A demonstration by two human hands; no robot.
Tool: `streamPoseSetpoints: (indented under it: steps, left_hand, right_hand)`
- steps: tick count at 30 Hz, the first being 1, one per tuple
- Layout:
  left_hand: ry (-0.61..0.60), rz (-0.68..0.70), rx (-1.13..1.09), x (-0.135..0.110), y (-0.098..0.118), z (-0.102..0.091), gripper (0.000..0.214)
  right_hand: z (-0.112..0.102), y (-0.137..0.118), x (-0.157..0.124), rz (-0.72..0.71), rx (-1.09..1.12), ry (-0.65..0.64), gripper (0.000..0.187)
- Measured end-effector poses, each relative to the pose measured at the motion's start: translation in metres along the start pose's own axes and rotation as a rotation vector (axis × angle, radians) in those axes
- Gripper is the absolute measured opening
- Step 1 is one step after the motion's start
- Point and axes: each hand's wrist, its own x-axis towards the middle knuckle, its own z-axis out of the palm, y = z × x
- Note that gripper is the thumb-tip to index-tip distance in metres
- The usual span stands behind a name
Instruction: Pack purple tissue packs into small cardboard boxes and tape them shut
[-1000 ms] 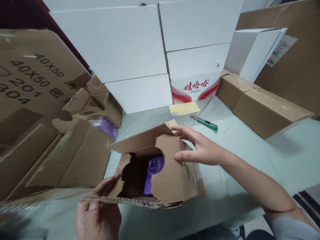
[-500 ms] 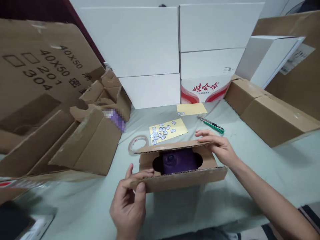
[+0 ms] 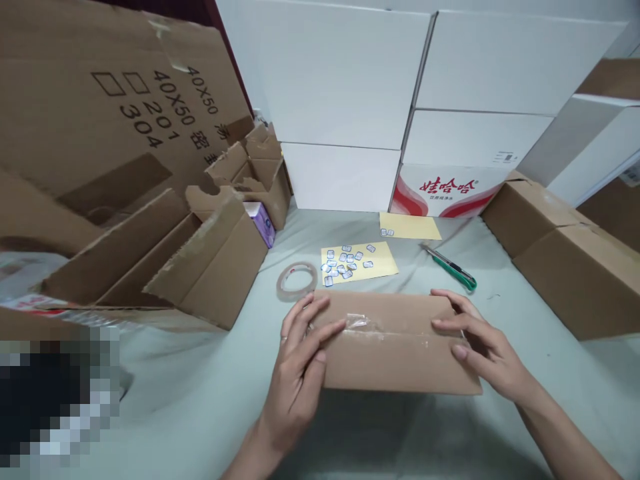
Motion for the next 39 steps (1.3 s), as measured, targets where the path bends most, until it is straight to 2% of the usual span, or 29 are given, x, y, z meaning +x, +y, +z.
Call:
streamPoseSetpoints:
  steps: [4, 5, 7, 9, 10, 12, 15, 17, 19, 21, 23, 27, 29, 31, 35, 39]
  left_hand:
    - [-0.053, -0.002, -0.051, -0.003, -0.005, -0.008, 0.042]
    - [-0.019, -0.028, -0.078, -0.002, -0.008, -0.012, 0.042]
    - [0.136, -0.112, -0.070, 0.002, -0.020, -0.024, 0.042]
    - [0.262, -0.186, 0.055, 0.011, -0.040, -0.036, 0.042]
    - [0.243, -0.203, 0.151, 0.016, -0.053, -0.039, 0.041]
    - [0.121, -0.221, 0.232, 0.027, -0.079, -0.040, 0.042]
    - [0.004, -0.265, 0.259, 0.040, -0.114, -0.029, 0.037]
    - [-0.033, -0.283, 0.251, 0.047, -0.128, -0.021, 0.027]
    - [-0.051, -0.290, 0.225, 0.053, -0.131, -0.018, 0.022]
    - [-0.049, -0.290, 0.181, 0.060, -0.123, -0.022, 0.017]
    - [-0.038, -0.278, 0.110, 0.065, -0.104, -0.029, 0.012]
    - [-0.009, -0.196, -0.091, 0.069, -0.043, -0.041, 0.032]
    - [-0.003, -0.142, -0.287, 0.066, -0.015, -0.040, 0.040]
    - [-0.025, -0.104, -0.471, 0.060, 0.004, -0.034, 0.041]
    - [-0.119, -0.079, -0.518, 0.054, 0.019, -0.020, 0.045]
    - [-0.219, -0.105, -0.455, 0.057, 0.025, -0.017, 0.045]
  right_hand:
    - [-0.006, 0.000, 0.002, 0.048, -0.011, -0.027, 0.020]
    - [-0.007, 0.002, 0.001, 0.060, -0.019, -0.026, 0.020]
    - [-0.008, 0.007, 0.000, 0.063, -0.029, -0.017, 0.020]
    - [-0.009, 0.014, -0.002, 0.046, -0.034, -0.009, 0.021]
    - [-0.009, 0.017, -0.003, 0.036, -0.040, -0.004, 0.021]
    - [-0.008, 0.023, -0.005, 0.033, -0.052, 0.011, 0.021]
    - [-0.006, 0.026, -0.007, 0.081, -0.040, 0.059, 0.021]
    - [-0.005, 0.026, -0.008, 0.118, -0.025, 0.088, 0.022]
    - [-0.004, 0.025, -0.008, 0.117, -0.024, 0.087, 0.022]
    - [-0.004, 0.023, -0.008, 0.116, -0.023, 0.088, 0.022]
    - [-0.003, 0.022, -0.006, 0.127, -0.019, 0.110, 0.021]
    - [-0.002, 0.022, -0.002, 0.071, -0.050, 0.089, 0.021]
    - [-0.002, 0.020, 0.000, 0.063, -0.062, 0.085, 0.021]
    - [-0.004, 0.015, 0.003, 0.045, -0.111, 0.078, 0.022]
    - [-0.005, -0.013, 0.010, -0.068, -0.385, 0.040, 0.020]
    - [0.004, -0.056, 0.023, -0.224, -0.531, 0.132, 0.013]
